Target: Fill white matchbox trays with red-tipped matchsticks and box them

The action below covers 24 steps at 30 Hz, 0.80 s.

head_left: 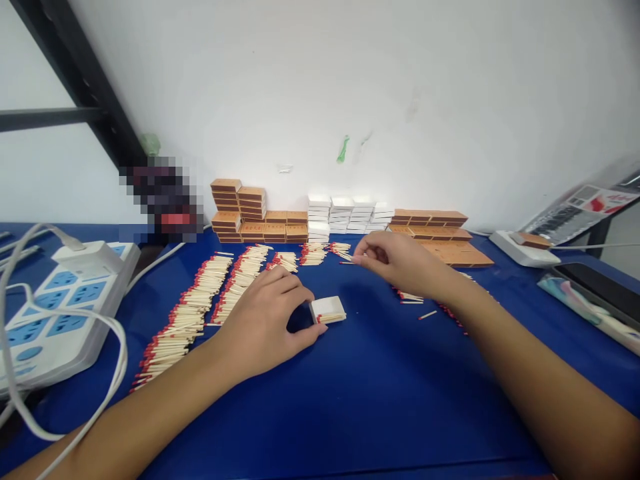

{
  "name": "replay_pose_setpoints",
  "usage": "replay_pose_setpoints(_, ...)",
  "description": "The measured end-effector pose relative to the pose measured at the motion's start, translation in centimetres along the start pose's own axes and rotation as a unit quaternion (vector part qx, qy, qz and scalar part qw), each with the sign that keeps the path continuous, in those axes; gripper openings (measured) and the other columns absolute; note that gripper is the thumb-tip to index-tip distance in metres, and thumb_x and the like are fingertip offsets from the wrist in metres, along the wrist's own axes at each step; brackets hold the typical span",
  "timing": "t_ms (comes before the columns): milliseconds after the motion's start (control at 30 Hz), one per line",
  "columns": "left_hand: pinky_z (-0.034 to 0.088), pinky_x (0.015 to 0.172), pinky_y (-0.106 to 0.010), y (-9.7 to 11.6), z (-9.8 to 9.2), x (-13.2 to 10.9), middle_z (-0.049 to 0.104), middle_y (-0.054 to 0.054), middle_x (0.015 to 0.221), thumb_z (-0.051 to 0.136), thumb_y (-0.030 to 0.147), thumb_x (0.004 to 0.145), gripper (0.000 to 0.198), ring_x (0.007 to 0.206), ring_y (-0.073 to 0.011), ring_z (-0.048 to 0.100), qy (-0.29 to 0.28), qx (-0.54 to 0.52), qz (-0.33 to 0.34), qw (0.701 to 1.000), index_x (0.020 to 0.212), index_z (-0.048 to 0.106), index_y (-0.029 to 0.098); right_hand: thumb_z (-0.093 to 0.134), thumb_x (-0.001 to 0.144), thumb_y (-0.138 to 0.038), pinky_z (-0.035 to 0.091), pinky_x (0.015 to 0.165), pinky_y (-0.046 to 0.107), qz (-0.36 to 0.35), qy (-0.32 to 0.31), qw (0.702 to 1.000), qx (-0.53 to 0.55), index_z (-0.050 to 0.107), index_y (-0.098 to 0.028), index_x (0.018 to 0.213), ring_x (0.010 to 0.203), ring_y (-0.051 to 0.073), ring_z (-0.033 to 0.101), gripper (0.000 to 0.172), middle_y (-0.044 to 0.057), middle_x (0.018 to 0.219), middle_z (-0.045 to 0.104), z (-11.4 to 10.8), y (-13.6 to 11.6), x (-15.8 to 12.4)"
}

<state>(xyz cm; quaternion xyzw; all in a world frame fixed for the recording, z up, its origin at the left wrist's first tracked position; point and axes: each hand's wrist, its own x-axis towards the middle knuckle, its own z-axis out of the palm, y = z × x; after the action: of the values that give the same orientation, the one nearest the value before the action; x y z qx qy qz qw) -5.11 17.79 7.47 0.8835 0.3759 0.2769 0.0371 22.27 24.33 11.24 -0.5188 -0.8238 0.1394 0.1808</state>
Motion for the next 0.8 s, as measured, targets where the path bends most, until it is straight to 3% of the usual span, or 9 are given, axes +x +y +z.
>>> replay_pose_setpoints(200, 0.052, 0.099, -0.048, 0.1, 0.1, 0.0, 0.072, -0.005, 0.095, 0.078, 0.040, 0.091, 0.024, 0.098, -0.0260, 0.062, -0.001, -0.002, 0.008, 1.000, 0.101, 0.073, 0.019, 0.063, 0.093, -0.038, 0.042, 0.073, 0.033, -0.002, -0.016, 0.997, -0.077, 0.073, -0.019, 0.097, 0.085, 0.024, 0.061, 0.022, 0.008, 0.093, 0.069, 0.9, 3.0, 1.0)
replay_pose_setpoints(500, 0.052, 0.096, -0.048, 0.0, 0.1, -0.1, 0.072, -0.006, 0.098, 0.078, 0.040, 0.091, 0.026, 0.098, -0.0261, 0.062, 0.000, -0.008, 0.005, 1.000, 0.104, 0.073, 0.018, 0.056, 0.100, -0.034, 0.042, 0.073, 0.033, -0.012, -0.025, 0.996, -0.085, 0.068, -0.018, 0.094, 0.083, 0.022, 0.059, 0.021, 0.009, 0.097, 0.067, 2.9, 2.8, 1.3)
replay_pose_setpoints(800, 0.051, 0.098, -0.048, 0.0, 0.1, -0.1, 0.072, -0.007, 0.097, 0.077, 0.041, 0.091, 0.027, 0.100, -0.0276, 0.063, -0.009, -0.006, -0.004, 1.000, 0.105, 0.074, 0.018, 0.052, 0.103, -0.029, 0.044, 0.079, 0.033, 0.000, 0.043, 0.991, -0.130, 0.064, -0.019, 0.099, 0.089, 0.022, 0.062, 0.016, 0.010, 0.100, 0.067, 4.1, 2.2, 1.4)
